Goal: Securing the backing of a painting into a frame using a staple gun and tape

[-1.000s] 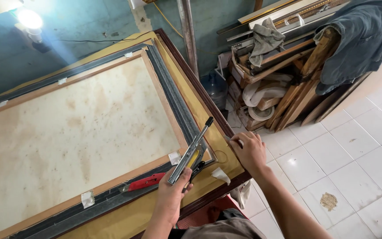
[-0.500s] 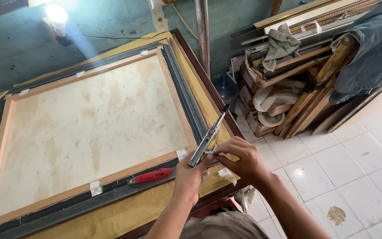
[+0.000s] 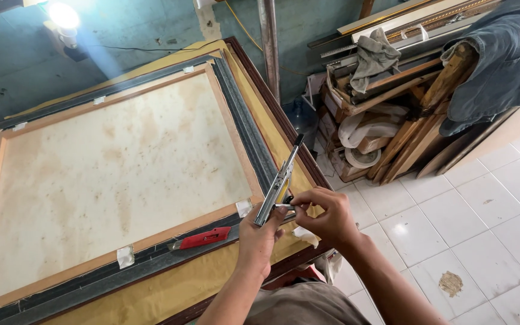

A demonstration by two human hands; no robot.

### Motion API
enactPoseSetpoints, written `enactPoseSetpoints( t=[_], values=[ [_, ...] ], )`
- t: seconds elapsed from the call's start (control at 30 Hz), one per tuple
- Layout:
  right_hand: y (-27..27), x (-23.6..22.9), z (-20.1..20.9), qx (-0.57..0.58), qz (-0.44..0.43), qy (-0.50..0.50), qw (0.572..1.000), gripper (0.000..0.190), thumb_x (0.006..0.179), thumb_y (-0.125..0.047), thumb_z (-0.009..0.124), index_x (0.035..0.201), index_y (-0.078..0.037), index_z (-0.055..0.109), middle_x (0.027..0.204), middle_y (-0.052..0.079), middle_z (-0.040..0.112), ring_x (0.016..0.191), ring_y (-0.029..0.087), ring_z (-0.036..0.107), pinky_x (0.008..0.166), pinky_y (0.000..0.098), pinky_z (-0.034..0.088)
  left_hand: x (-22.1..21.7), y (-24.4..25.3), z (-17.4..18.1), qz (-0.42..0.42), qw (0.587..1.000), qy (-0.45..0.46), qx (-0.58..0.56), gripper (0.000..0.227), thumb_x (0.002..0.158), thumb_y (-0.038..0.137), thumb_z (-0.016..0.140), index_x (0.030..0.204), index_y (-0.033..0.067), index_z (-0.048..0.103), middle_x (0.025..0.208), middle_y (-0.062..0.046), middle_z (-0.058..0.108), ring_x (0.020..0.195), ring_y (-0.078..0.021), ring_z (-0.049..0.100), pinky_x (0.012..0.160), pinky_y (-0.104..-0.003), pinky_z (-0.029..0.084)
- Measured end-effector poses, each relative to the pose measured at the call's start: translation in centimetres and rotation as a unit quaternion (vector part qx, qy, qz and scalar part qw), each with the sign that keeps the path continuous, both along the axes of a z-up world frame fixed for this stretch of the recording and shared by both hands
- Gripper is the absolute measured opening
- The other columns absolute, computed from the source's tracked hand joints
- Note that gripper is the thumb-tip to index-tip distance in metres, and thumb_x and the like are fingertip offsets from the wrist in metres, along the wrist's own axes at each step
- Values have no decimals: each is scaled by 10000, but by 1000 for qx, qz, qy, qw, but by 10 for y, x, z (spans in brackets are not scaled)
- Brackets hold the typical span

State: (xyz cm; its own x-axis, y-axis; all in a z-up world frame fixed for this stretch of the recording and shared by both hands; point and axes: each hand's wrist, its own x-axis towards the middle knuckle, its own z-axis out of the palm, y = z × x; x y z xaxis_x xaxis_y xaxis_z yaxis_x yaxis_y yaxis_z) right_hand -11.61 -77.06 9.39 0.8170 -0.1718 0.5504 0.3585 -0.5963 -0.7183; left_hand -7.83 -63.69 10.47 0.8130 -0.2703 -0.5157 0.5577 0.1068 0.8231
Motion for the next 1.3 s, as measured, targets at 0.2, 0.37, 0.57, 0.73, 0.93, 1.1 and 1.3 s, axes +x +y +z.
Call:
enactPoseSetpoints(
  t=[0.2,0.37,0.57,0.73,0.93,1.1,1.3],
  values=[
    [-2,1,-2,-47,1,15,999,148,644,6,601,759,-67,658,625,6,616,525,73,556,462,173,471,0,-3,-3,8,999,-30,21,144,724,169,712,830,81,671,719,-9,567,680,-113,504,559,-244,410],
    [-4,1,-1,-48,6,34,998,148,637,-11,604,751,-88,660,616,-16,610,529,61,559,464,169,480,-1,-5,-5,3,997,-68,34,65,758,109,694,779,57,661,588,-9,480,508,-102,396,476,-225,331],
    [-3,0,-4,-22,1,101,995,78,659,-32,627,717,-81,646,618,-12,621,537,64,567,504,170,513,-1,-7,-2,-14,994,-94,63,63,771,119,683,745,73,649,551,0,431,515,-101,349,492,-236,293],
    [2,1,-8,52,-46,118,991,107,606,-12,622,669,-87,664,564,-36,604,493,25,520,440,145,455,0,-9,-4,-9,992,-93,80,51,771,111,669,735,78,654,549,-1,455,513,-96,372,499,-228,305],
    [2,4,-1,134,-129,242,952,140,595,-61,571,631,-108,698,515,-51,602,470,11,450,423,162,374,0,-9,4,-12,995,-55,88,63,759,126,685,800,79,681,632,-13,575,558,-103,454,529,-230,370],
    [-11,4,1,322,-78,308,892,80,729,62,506,728,1,557,629,144,650,475,151,566,441,230,485,2,-8,-2,-8,998,-28,62,44,752,160,683,768,121,670,733,-4,642,741,-122,576,624,-274,429],
    [-11,-1,0,286,-62,361,885,185,754,56,406,798,-15,571,737,121,617,542,140,540,408,231,482,3,-9,-9,-8,998,-20,58,81,718,189,701,761,123,681,725,9,633,748,-118,541,706,-283,391]
  ],
)
